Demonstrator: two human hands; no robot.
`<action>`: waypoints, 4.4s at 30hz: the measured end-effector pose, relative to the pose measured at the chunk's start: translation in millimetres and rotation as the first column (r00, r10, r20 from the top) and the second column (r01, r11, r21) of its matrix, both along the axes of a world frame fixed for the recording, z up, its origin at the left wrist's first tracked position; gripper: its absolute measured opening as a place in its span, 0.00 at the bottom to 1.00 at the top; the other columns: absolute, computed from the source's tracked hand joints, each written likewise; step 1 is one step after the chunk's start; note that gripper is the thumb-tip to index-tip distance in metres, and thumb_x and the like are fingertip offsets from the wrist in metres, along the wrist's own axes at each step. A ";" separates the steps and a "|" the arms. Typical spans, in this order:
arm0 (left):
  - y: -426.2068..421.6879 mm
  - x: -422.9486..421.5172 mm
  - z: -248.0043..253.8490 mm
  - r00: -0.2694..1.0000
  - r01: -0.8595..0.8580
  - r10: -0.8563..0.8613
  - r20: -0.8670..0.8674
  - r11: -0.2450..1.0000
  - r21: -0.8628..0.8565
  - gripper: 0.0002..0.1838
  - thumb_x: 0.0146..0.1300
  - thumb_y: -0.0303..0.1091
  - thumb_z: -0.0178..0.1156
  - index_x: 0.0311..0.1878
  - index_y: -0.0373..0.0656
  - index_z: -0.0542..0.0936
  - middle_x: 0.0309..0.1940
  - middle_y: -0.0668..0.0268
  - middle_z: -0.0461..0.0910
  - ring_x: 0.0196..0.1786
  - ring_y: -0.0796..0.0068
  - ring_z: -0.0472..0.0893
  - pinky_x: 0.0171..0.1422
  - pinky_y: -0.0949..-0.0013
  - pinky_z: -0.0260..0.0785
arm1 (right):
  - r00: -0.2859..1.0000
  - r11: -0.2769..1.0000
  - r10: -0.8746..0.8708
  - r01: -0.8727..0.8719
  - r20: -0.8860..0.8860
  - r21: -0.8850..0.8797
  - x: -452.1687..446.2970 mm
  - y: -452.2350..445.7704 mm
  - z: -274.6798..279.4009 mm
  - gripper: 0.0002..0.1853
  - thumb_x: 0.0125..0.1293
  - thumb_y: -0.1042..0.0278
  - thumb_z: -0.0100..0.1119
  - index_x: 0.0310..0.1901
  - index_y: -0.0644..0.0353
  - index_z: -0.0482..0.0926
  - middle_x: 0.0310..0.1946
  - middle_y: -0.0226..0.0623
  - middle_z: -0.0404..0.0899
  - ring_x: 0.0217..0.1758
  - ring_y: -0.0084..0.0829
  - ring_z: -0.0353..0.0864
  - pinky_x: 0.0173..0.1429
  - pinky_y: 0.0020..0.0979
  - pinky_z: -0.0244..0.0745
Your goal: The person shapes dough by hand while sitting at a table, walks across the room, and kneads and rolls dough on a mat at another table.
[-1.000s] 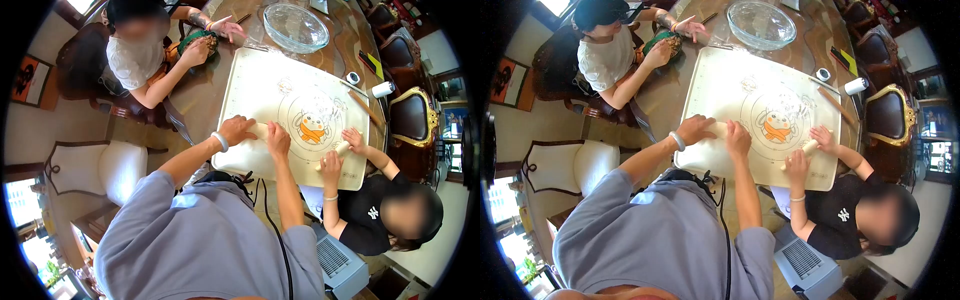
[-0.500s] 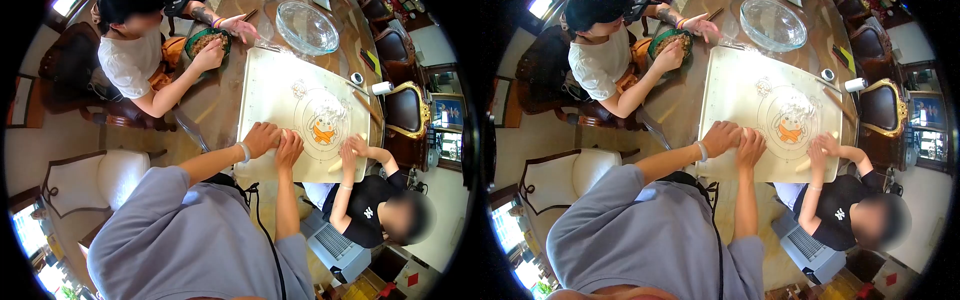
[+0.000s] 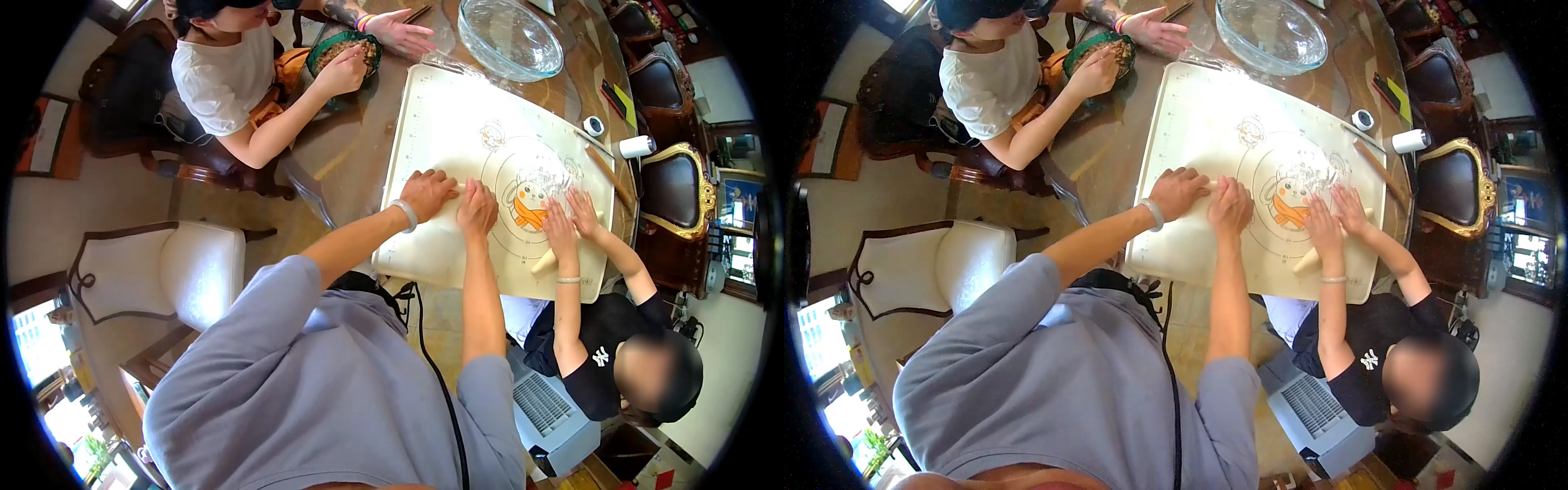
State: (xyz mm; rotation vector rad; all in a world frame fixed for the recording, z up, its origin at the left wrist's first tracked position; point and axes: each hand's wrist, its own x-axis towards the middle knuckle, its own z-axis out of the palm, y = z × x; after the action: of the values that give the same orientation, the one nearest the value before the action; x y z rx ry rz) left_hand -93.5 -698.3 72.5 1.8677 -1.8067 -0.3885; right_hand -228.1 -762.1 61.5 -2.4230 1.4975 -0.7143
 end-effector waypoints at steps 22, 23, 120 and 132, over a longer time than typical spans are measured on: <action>-2.5 -20.8 0.8 0.987 -0.078 0.077 0.139 0.997 0.001 0.15 0.68 0.41 0.47 0.29 0.47 0.77 0.25 0.61 0.80 0.33 0.61 0.80 0.40 0.59 0.72 | 0.996 0.992 0.055 -0.047 0.066 -0.116 -3.6 21.2 6.3 0.15 0.69 0.55 0.51 0.31 0.57 0.73 0.30 0.42 0.80 0.34 0.47 0.78 0.35 0.43 0.71; -8.9 -19.5 2.1 0.987 -0.096 0.081 0.138 0.990 0.100 0.15 0.68 0.42 0.47 0.30 0.46 0.77 0.25 0.61 0.81 0.32 0.60 0.80 0.39 0.58 0.72 | 0.999 0.999 0.036 -0.035 0.030 -0.020 0.4 14.9 12.4 0.16 0.70 0.54 0.49 0.31 0.58 0.73 0.31 0.43 0.80 0.34 0.48 0.78 0.35 0.43 0.71; 63.2 -30.9 74.1 0.940 0.122 -0.169 -0.295 0.978 -0.171 0.60 0.37 0.52 0.78 0.69 0.36 0.54 0.62 0.44 0.60 0.66 0.46 0.61 0.69 0.53 0.59 | 0.222 0.731 -0.491 -0.420 0.842 0.537 -47.8 54.0 101.6 0.30 0.59 0.69 0.66 0.62 0.59 0.64 0.51 0.46 0.74 0.54 0.34 0.74 0.59 0.34 0.72; 62.3 -50.4 99.3 0.627 -0.001 0.016 -0.779 1.000 0.019 0.46 0.40 0.40 0.78 0.61 0.38 0.64 0.55 0.54 0.72 0.56 0.63 0.76 0.61 0.63 0.68 | 0.399 0.773 -0.123 -0.536 0.909 0.340 -33.9 50.0 129.9 0.39 0.62 0.53 0.60 0.69 0.66 0.57 0.63 0.45 0.66 0.65 0.33 0.66 0.70 0.34 0.58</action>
State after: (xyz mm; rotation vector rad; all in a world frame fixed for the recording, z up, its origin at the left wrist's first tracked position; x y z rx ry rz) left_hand -143.9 -636.0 171.8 1.3561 -1.1680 -1.0355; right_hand -262.0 -712.1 191.4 -1.2447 0.6981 -1.0365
